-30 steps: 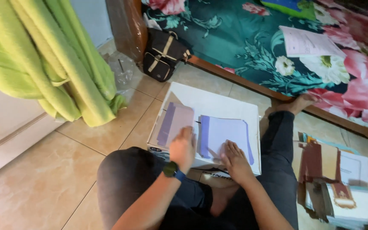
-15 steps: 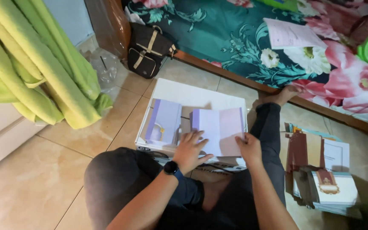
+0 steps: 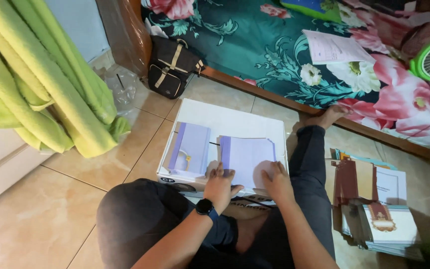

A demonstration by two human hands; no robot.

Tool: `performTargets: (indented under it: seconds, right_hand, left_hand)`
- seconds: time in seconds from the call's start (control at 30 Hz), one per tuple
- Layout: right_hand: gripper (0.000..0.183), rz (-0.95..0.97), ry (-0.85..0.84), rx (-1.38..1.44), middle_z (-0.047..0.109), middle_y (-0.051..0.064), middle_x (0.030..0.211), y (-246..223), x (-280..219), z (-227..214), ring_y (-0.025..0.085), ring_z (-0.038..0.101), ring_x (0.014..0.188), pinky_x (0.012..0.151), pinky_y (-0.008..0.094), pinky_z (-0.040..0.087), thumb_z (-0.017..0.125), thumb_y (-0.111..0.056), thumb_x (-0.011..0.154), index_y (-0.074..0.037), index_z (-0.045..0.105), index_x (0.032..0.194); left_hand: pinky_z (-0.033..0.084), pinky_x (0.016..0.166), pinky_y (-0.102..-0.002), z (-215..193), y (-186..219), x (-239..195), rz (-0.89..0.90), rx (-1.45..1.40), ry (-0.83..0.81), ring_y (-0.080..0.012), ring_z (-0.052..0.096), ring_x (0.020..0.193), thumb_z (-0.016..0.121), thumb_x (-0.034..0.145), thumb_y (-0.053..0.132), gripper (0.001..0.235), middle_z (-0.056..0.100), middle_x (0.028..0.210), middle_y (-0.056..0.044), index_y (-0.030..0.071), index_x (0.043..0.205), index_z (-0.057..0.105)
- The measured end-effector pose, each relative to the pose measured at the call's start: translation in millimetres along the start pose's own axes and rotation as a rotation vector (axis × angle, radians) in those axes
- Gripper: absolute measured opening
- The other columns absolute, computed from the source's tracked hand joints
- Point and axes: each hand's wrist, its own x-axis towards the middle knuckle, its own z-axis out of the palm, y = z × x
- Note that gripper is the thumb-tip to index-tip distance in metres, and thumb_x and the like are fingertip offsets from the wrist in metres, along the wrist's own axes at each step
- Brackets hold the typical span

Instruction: The person folds several small blue and white paper cards by hand while sitting on the floor.

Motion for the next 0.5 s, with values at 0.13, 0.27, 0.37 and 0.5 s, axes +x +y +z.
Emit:
performTargets:
  seconds: [0.13, 0.27, 0.37, 0.5]
  right_hand:
    - [0.064, 0.013, -0.123, -0.097, 0.048, 0.022, 0.154, -13.1, -3.8, -8.4, 0.043, 0.055, 0.134, 0.107, 0.053, 0.051, 0.066, -0.051, 0.093, -0.017, 0.055, 0.146]
    - [0.072, -0.105, -0.252, -0.318, 0.029, 0.026, 0.164, -26.0, -11.5, -18.2, 0.04, 0.03, 0.152, 0.123, 0.052, 0.026, 0.041, -0.06, 0.102, -0.013, 0.039, 0.157]
    - [0.07, -0.161, -0.284, -0.379, 0.029, 0.025, 0.164, -32.7, -18.8, -19.7, 0.039, 0.027, 0.153, 0.123, 0.049, 0.026, 0.032, -0.057, 0.106, -0.015, 0.029, 0.162]
    - [0.073, -0.092, -0.444, -0.492, 0.013, 0.018, 0.17, -26.0, -3.8, -13.3, 0.033, 0.011, 0.158, 0.127, 0.051, 0.003, 0.015, -0.063, 0.106, -0.022, 0.01, 0.166]
  left_hand:
    - [0.03, 0.118, -0.054, 9.8, 3.9, 0.6, -0.026, 0.017, 0.018, -0.0473, 0.049, 0.135, 0.064, 0.092, 0.061, 0.073, 0.042, 0.148, -0.038, 0.005, 0.139, 0.06]
    - [0.033, 0.115, -0.053, 14.7, 1.0, 2.6, 0.006, 0.041, 0.069, -0.045, 0.051, 0.134, 0.065, 0.089, 0.063, 0.078, 0.048, 0.141, -0.038, -0.002, 0.132, 0.062]
    - [0.035, 0.113, -0.052, 20.8, 4.1, 4.7, 0.002, 0.085, 0.109, -0.0427, 0.052, 0.133, 0.064, 0.088, 0.064, 0.078, 0.054, 0.136, -0.036, -0.003, 0.127, 0.065]
    - [0.036, 0.108, -0.053, 33.4, 2.9, 13.3, -0.026, 0.159, 0.155, -0.041, 0.056, 0.126, 0.062, 0.091, 0.056, 0.065, 0.056, 0.134, -0.033, 0.0, 0.124, 0.068]
